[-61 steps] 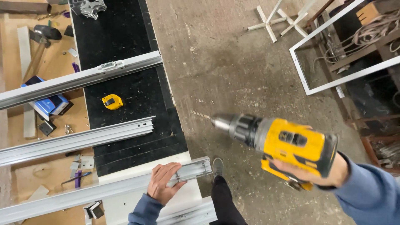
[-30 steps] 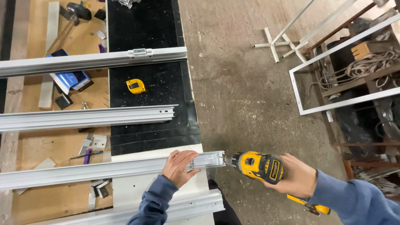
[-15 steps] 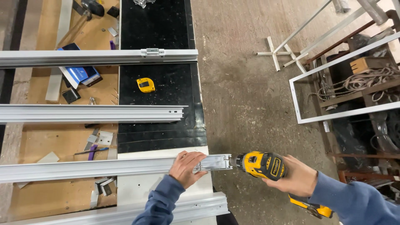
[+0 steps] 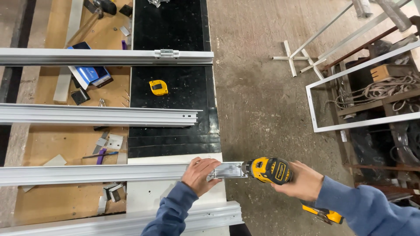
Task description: The person assembles aluminum window frame profiles on a workbench. They position small metal connector brackets into the ends of white extruded frame rails and use a cordless drill to drive screws, securing the brackets and joining the rail sections, repeating the process along the frame.
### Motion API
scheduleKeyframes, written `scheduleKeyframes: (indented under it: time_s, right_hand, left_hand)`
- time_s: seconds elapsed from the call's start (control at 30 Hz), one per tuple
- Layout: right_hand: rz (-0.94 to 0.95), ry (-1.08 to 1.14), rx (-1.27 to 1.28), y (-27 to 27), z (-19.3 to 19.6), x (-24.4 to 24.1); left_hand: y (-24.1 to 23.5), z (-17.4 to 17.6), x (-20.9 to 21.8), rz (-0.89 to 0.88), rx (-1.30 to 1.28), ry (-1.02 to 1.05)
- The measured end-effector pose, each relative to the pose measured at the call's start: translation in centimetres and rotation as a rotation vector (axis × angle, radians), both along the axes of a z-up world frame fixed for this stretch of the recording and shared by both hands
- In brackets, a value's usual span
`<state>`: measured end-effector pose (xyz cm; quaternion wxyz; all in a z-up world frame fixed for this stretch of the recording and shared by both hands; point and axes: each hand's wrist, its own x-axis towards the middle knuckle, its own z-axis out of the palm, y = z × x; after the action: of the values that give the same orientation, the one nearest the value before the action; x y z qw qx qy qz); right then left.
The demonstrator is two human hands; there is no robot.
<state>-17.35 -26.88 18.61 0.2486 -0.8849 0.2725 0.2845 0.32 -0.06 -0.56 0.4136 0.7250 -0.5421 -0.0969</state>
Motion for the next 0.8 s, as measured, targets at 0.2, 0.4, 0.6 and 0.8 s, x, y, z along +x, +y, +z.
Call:
scheduleKeyframes:
  time_s: [0.2,0.4,0.6,0.8]
  right_hand:
    - [-0.046,0.072,0.031,1.1,1.5,1.7]
    - [0.031,0.037,0.063,-0.4,-1.4,0.1]
    - [0.036,-0.02,0.119,0.3,0.4,1.1]
    - [-0.124,0.077,0.16,1.3,1.7,1.9]
  left_hand:
    - [0.0,0.2,0.1,-0.011,0.013,-0.005]
    - [0.0,-0.3,0.0,-0.005,0.013,-0.008]
    - [-0.1,-0.4,0.0,-0.011,0.021,-0.019]
    - [-0.1,-1.0,-0.2,0.0,0.008,-0.021]
